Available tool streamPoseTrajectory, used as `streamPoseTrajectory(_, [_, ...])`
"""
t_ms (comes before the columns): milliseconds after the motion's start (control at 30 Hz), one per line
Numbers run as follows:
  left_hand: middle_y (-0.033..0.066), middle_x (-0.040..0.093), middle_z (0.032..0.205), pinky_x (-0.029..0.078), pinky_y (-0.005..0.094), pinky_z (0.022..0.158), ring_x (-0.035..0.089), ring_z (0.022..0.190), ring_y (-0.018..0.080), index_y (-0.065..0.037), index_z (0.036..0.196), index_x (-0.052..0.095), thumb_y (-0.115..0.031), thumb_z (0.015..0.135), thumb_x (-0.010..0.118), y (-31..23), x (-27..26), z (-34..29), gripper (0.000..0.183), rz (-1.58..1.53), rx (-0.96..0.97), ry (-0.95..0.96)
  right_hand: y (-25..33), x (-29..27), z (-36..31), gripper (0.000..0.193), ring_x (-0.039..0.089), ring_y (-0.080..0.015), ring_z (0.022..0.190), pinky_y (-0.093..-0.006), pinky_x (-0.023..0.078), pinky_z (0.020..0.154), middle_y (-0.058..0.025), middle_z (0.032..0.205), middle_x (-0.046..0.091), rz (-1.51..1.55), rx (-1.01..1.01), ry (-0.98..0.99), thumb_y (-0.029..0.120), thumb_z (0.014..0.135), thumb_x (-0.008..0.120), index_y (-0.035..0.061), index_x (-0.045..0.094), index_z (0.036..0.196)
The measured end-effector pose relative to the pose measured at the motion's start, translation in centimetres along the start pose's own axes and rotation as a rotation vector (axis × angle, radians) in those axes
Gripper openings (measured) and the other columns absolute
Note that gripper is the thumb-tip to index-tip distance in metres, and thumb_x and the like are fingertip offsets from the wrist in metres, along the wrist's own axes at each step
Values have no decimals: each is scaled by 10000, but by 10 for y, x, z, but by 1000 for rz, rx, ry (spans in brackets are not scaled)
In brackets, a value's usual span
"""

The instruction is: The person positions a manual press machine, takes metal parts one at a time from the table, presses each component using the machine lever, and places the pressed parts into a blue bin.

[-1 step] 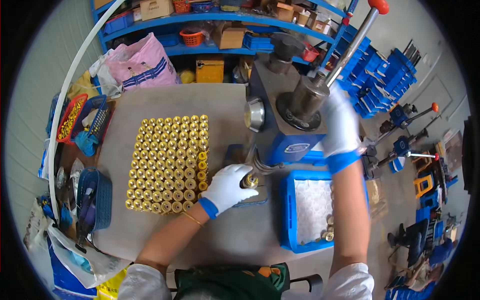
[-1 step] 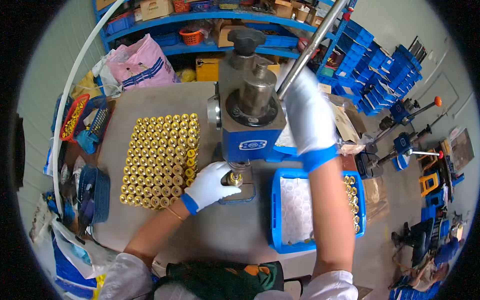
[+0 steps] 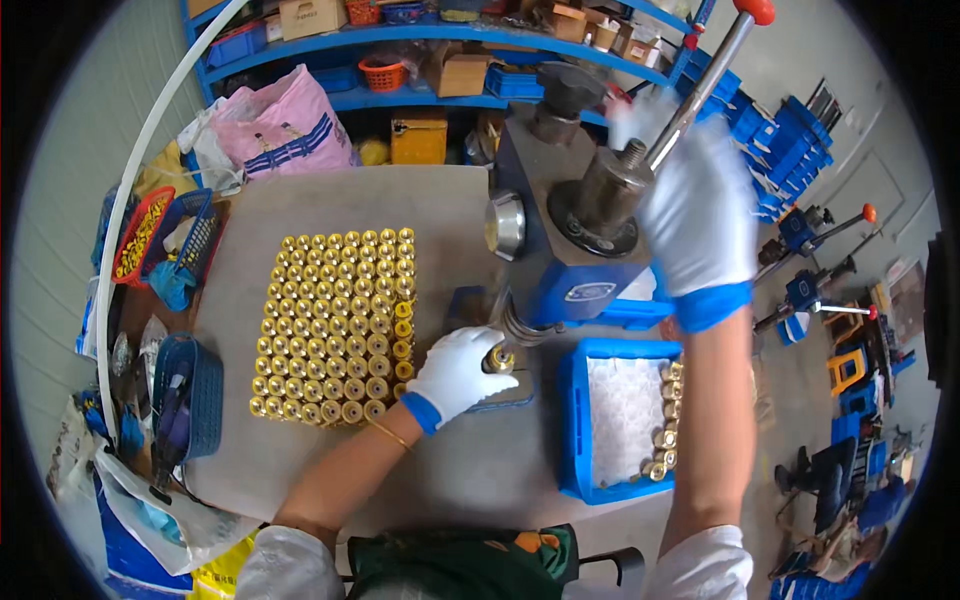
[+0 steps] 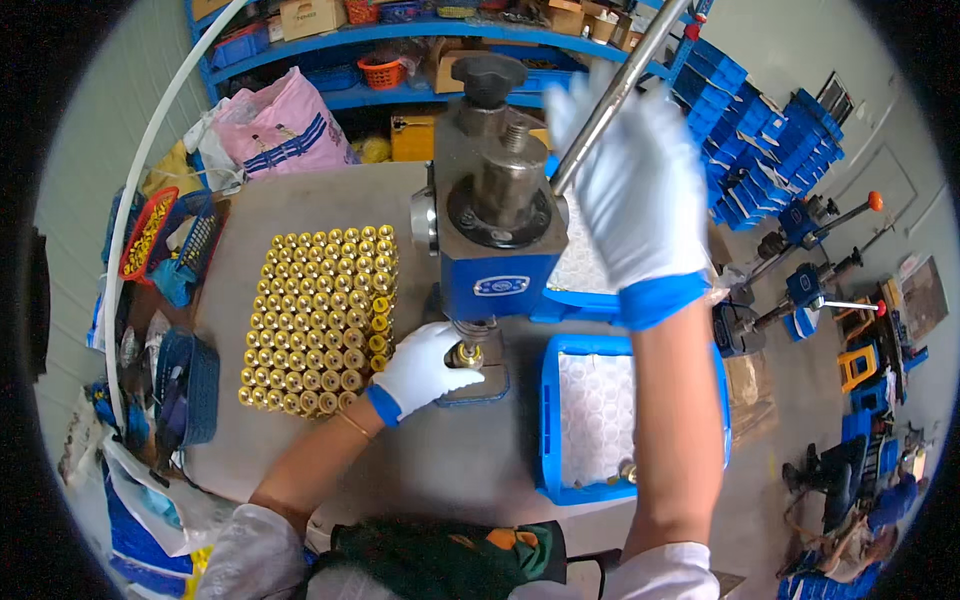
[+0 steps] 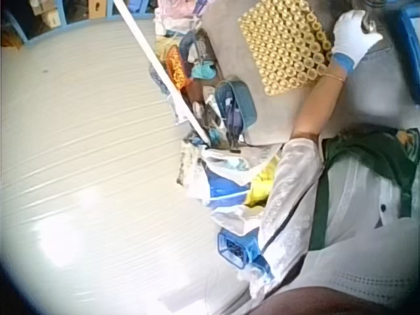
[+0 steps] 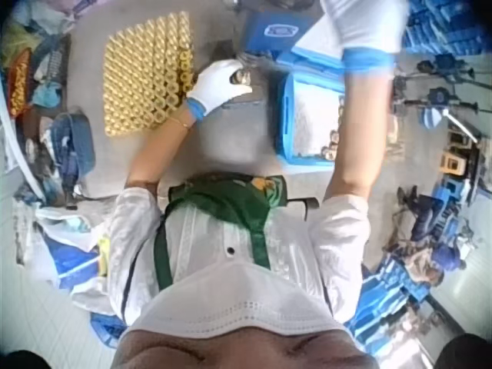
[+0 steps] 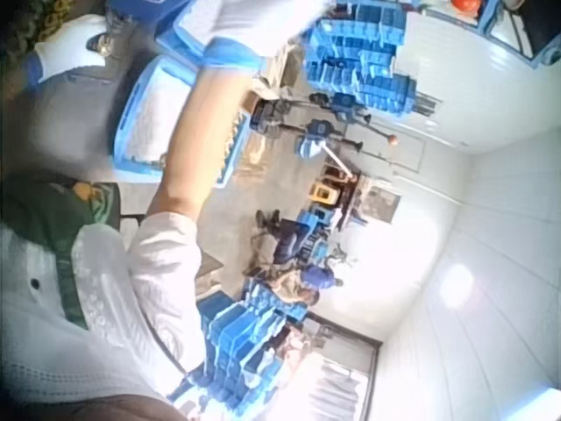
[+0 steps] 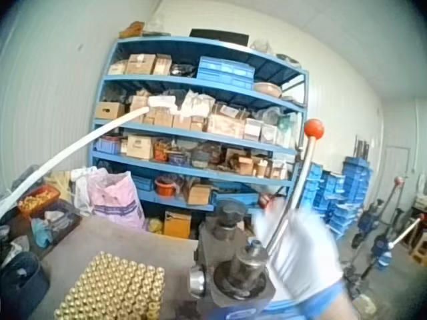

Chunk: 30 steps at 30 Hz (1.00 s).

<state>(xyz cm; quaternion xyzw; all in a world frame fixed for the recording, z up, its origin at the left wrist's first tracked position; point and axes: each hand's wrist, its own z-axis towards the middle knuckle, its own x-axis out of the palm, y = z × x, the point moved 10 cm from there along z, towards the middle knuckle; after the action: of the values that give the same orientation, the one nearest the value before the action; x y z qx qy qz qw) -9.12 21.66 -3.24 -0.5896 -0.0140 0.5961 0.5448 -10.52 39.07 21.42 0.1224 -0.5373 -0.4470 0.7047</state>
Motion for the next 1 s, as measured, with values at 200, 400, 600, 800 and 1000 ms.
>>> streamPoseTrajectory(200, [119, 690, 941, 499, 434, 857, 642, 911, 332, -77, 943, 702, -334, 723, 795, -1, 4, 4, 350, -8, 15, -50, 91, -11, -127, 547, 573, -281, 1185, -408, 428, 1046, -192, 1247, 612, -970, 299, -162, 358, 1017, 481, -67, 476, 1361])
streamPoseTrajectory(400, [117, 674, 913, 484, 436, 854, 630, 906, 325, -69, 871, 703, -325, 713, 789, -4, -2, 3, 313, -157, 24, -101, 54, -35, -202, 741, 351, -321, 1430, -390, 191, 1196, -244, 1508, 387, -1570, 232, 69, 199, 873, 571, -126, 297, 1480])
streamPoseTrajectory(600, [125, 690, 972, 479, 437, 901, 636, 949, 328, -83, 951, 715, -333, 730, 785, -6, 0, 4, 341, -69, 15, -68, 6, -82, -197, 799, 390, -391, 1396, -416, 279, 1159, -287, 1456, 428, -1511, 308, 92, 249, 870, 684, -89, 297, 1481])
streamPoseTrajectory(800, [156, 694, 971, 505, 435, 835, 644, 917, 334, -86, 1007, 727, -327, 754, 793, -13, -11, 2, 355, -52, -26, -40, 102, -13, -152, 632, 433, -307, 1343, -381, 310, 1133, -238, 1449, 446, -860, 342, 330, 257, 944, 577, -78, 354, 1432])
streamPoseTrajectory(1000, [150, 702, 932, 512, 433, 801, 653, 875, 342, -73, 1014, 717, -310, 754, 784, -10, -8, 11, 359, -44, -22, 27, 49, 49, -34, 659, 564, -302, 1151, -414, 461, 977, -196, 1252, 578, 18, 192, 382, 499, 1043, 347, -88, 477, 1310])
